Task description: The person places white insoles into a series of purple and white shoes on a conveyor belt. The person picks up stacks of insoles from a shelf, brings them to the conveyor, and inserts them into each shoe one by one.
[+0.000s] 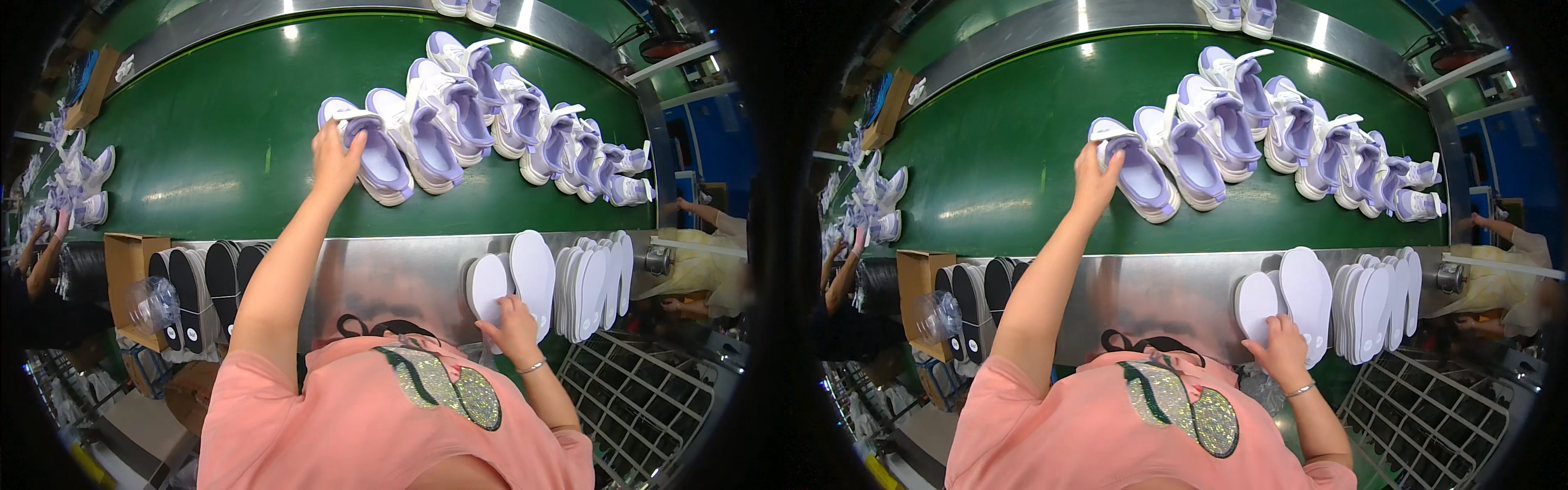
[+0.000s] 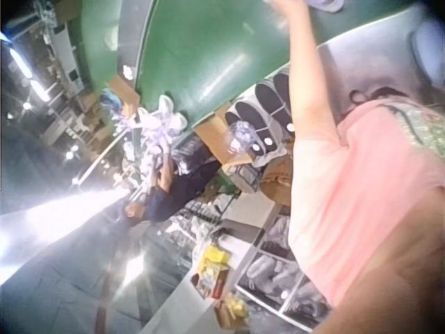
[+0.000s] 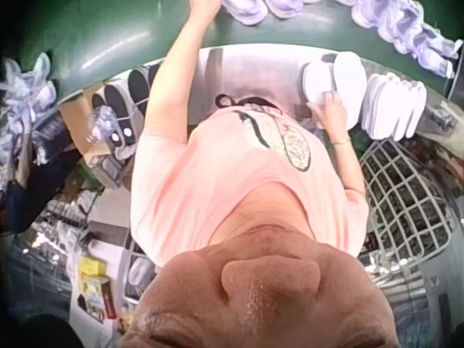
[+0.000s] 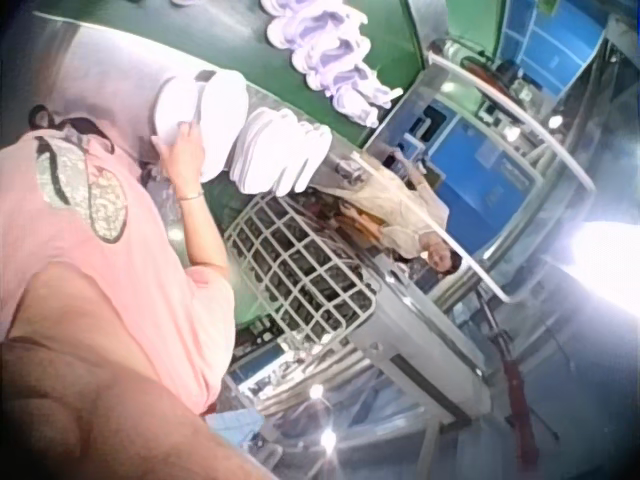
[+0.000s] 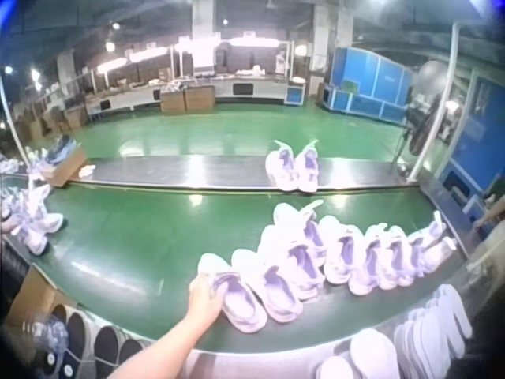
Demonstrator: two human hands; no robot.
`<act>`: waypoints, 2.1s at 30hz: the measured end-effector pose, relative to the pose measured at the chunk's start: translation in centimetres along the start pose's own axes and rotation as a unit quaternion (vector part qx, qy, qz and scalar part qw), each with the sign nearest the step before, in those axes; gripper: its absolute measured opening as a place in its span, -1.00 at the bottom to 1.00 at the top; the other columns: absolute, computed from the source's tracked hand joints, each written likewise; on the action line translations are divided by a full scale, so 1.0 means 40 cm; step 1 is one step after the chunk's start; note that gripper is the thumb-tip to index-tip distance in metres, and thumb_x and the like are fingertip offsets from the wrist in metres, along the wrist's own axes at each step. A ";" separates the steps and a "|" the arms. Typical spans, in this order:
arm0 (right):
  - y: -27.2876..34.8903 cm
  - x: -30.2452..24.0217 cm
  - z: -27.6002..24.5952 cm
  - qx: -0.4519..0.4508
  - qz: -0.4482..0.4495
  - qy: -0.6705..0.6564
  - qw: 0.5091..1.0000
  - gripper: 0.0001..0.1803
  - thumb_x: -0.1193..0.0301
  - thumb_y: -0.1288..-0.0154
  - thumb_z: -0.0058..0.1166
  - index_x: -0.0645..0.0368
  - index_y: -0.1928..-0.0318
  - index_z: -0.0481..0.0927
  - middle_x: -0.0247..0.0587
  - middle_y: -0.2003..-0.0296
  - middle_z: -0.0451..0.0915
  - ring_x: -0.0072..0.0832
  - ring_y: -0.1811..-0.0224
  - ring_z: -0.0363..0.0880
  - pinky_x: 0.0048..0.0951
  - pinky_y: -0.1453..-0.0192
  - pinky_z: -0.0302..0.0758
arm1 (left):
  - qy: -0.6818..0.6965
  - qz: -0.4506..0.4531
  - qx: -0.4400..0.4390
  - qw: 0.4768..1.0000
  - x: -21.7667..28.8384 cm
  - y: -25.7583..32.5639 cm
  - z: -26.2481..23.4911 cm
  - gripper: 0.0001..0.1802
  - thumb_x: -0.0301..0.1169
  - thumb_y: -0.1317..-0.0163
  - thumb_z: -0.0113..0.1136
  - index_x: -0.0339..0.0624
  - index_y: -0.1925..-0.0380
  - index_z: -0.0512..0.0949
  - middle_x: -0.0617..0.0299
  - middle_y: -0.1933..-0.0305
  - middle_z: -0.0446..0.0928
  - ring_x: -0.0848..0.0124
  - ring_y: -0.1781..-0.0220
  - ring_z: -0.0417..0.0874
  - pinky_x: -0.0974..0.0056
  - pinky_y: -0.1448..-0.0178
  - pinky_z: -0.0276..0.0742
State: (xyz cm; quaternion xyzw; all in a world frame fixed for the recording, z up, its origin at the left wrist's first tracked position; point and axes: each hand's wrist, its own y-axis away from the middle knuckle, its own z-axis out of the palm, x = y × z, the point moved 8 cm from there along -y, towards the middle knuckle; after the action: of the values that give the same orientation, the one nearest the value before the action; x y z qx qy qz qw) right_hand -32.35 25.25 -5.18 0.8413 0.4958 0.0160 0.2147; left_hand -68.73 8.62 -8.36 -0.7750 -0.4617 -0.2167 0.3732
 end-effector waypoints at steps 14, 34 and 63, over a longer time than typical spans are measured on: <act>-0.058 -0.183 -0.180 0.217 -0.134 -0.109 0.961 -0.82 0.47 0.23 0.12 0.17 0.49 0.46 -0.03 0.27 0.35 -0.23 0.34 0.44 -0.39 0.33 0.42 | 0.190 -0.196 -0.122 0.954 -0.125 0.004 0.090 -0.72 -0.26 -0.15 -0.02 -0.31 0.38 0.45 0.16 0.55 0.48 0.40 0.54 0.49 0.32 0.45 0.38; -0.452 -0.534 -0.107 -0.024 -0.246 0.223 0.943 -0.73 0.30 0.06 0.08 0.20 0.37 0.46 -0.08 0.38 0.48 -0.22 0.30 0.47 -0.26 0.30 0.43 | 0.134 -0.228 -0.086 0.961 -0.110 0.023 0.054 -0.79 -0.36 -0.01 0.06 -0.22 0.37 0.39 -0.09 0.46 0.50 -0.04 0.36 0.51 0.03 0.31 0.40; -0.594 -0.597 0.070 -0.198 -0.289 0.289 0.891 -0.84 0.41 0.03 -0.05 0.14 0.44 0.59 -0.15 0.41 0.59 -0.31 0.34 0.57 -0.33 0.26 0.45 | 0.173 -0.220 -0.120 0.952 -0.105 0.005 0.031 -0.74 -0.26 -0.09 0.10 -0.26 0.50 0.38 0.01 0.51 0.48 0.22 0.47 0.48 0.22 0.39 0.37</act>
State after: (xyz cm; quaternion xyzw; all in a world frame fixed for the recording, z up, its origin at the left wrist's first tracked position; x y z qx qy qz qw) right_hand -63.46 14.09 -12.23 0.5595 0.7437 0.2932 0.2189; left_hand -70.58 7.21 -12.06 -0.6436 -0.5199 -0.4782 0.2945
